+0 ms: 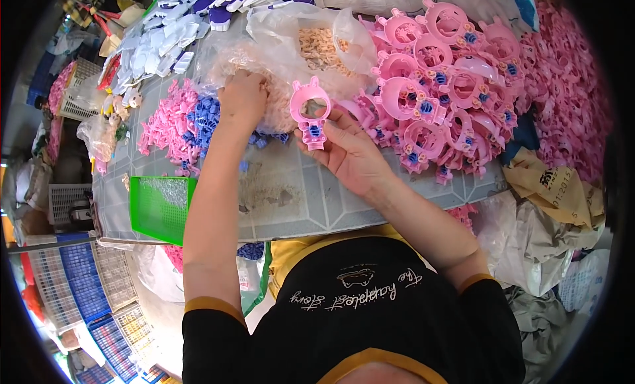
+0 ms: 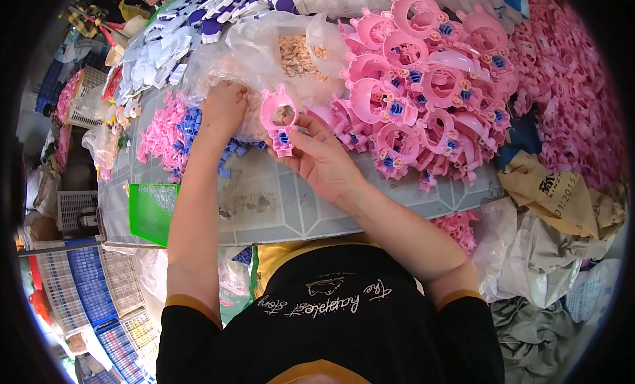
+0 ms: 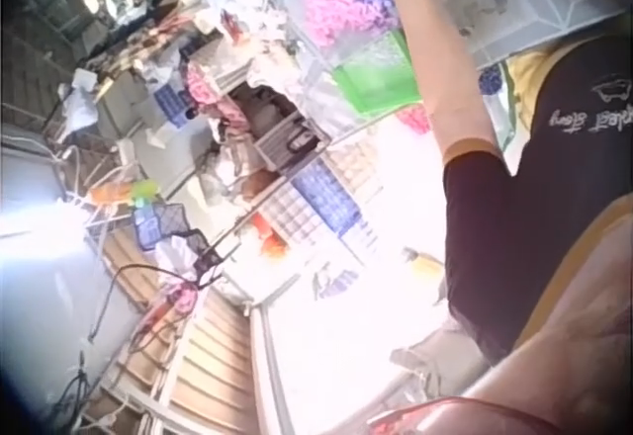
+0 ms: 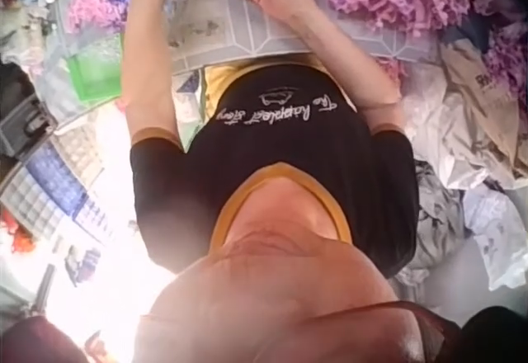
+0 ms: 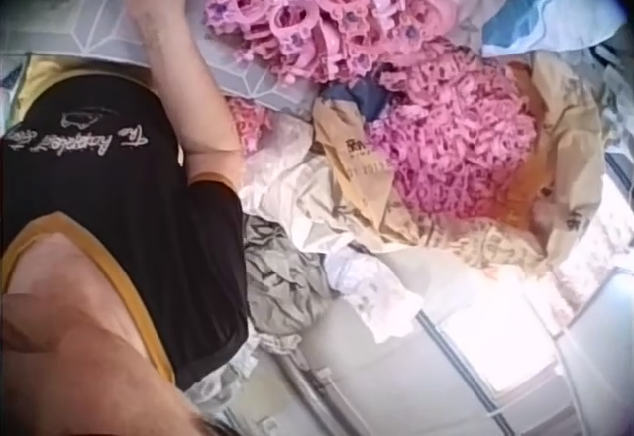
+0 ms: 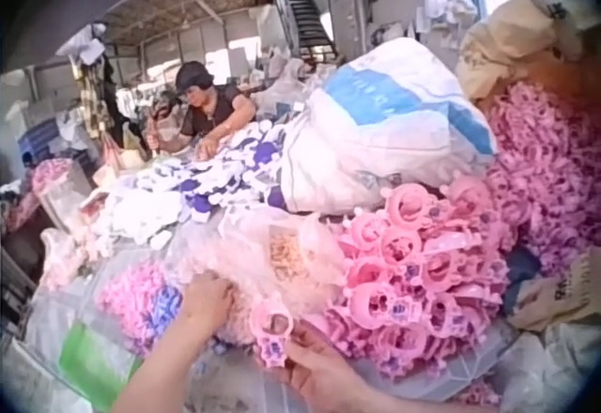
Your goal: Assembling small blue decorative flowers onto circular pink plastic toy frames by hand.
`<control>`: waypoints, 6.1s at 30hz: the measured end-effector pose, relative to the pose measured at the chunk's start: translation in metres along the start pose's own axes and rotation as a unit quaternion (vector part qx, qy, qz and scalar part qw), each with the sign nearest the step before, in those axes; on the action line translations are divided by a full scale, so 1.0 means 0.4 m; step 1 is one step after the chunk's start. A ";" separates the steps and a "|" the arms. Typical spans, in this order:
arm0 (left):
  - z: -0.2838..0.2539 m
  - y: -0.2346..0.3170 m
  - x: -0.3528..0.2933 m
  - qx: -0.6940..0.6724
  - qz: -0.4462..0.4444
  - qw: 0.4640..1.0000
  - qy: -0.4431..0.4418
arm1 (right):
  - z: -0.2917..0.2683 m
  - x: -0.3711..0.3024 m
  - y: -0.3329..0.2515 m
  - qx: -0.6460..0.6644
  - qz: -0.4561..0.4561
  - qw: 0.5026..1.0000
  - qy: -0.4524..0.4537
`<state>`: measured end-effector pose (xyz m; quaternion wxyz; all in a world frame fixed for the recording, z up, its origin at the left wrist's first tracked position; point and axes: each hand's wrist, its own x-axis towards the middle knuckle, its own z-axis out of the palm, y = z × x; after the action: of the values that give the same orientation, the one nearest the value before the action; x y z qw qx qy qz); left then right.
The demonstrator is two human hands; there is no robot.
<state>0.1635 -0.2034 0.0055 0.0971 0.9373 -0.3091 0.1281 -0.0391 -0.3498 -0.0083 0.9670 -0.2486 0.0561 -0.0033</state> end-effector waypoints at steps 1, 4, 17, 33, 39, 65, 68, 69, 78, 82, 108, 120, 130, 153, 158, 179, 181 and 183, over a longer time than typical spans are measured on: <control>0.003 -0.007 0.001 -0.001 -0.009 1.000 -0.007 | 0.000 0.001 0.000 -0.001 0.003 1.000 0.000; -0.011 -0.020 -0.017 -0.054 0.057 0.992 0.100 | -0.003 0.004 -0.006 0.010 0.010 1.000 0.009; -0.172 0.136 -0.247 -0.603 -0.086 0.792 0.049 | -0.004 0.004 0.002 0.016 0.025 0.999 -0.034; -0.183 0.175 -0.261 -0.318 0.012 0.940 0.127 | -0.004 -0.005 0.016 -0.031 0.008 0.998 -0.050; -0.195 0.184 -0.259 -0.334 -0.007 0.939 0.078 | 0.001 -0.005 0.018 -0.083 -0.010 0.994 -0.076; -0.223 0.189 -0.209 -0.212 0.126 0.968 0.045 | -0.010 -0.001 0.013 0.011 0.044 0.999 -0.030; -0.232 0.213 -0.144 -0.272 0.069 0.958 0.055 | 0.001 0.003 0.007 0.021 0.082 0.996 0.001; -0.221 0.219 -0.113 -0.272 0.082 0.956 0.072 | 0.005 0.001 0.004 0.023 0.115 0.993 0.012; 0.026 0.210 0.177 0.015 0.177 0.984 0.002 | -0.025 0.019 0.015 0.010 0.180 0.984 0.003; 0.072 0.197 0.198 0.008 0.160 0.986 -0.050 | -0.019 0.018 0.016 0.002 0.185 0.983 -0.007; -0.239 0.149 -0.237 -0.345 0.093 0.933 0.041 | 0.005 0.007 0.006 0.051 0.122 0.989 -0.061; -0.235 0.138 -0.236 -0.321 0.154 0.934 0.009 | 0.001 -0.005 0.012 0.007 0.155 0.987 -0.045; -0.243 0.120 -0.221 -0.336 0.143 0.931 -0.009 | -0.005 -0.001 0.006 0.031 0.198 0.977 -0.072; -0.236 0.129 -0.238 -0.333 0.181 0.925 0.010 | 0.016 -0.010 0.000 -0.017 0.182 0.983 -0.031; -0.251 0.133 -0.243 -0.335 0.143 0.931 0.008 | -0.027 0.001 0.009 0.027 0.218 0.973 -0.074; -0.243 0.050 -0.345 -0.236 0.129 0.959 0.086 | 0.012 -0.022 0.017 -0.207 0.176 0.962 -0.013; -0.246 -0.038 -0.368 -0.137 0.002 0.981 0.140 | 0.023 -0.023 0.022 -0.245 0.181 0.952 -0.003; -0.274 -0.132 -0.392 -0.080 -0.115 0.977 0.161 | 0.022 -0.022 0.026 -0.304 0.161 0.939 -0.019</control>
<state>0.0541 -0.0460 0.0570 0.2343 0.9229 -0.1890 0.2401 -0.0472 -0.3360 -0.0047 0.8339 -0.5181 0.0756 0.1748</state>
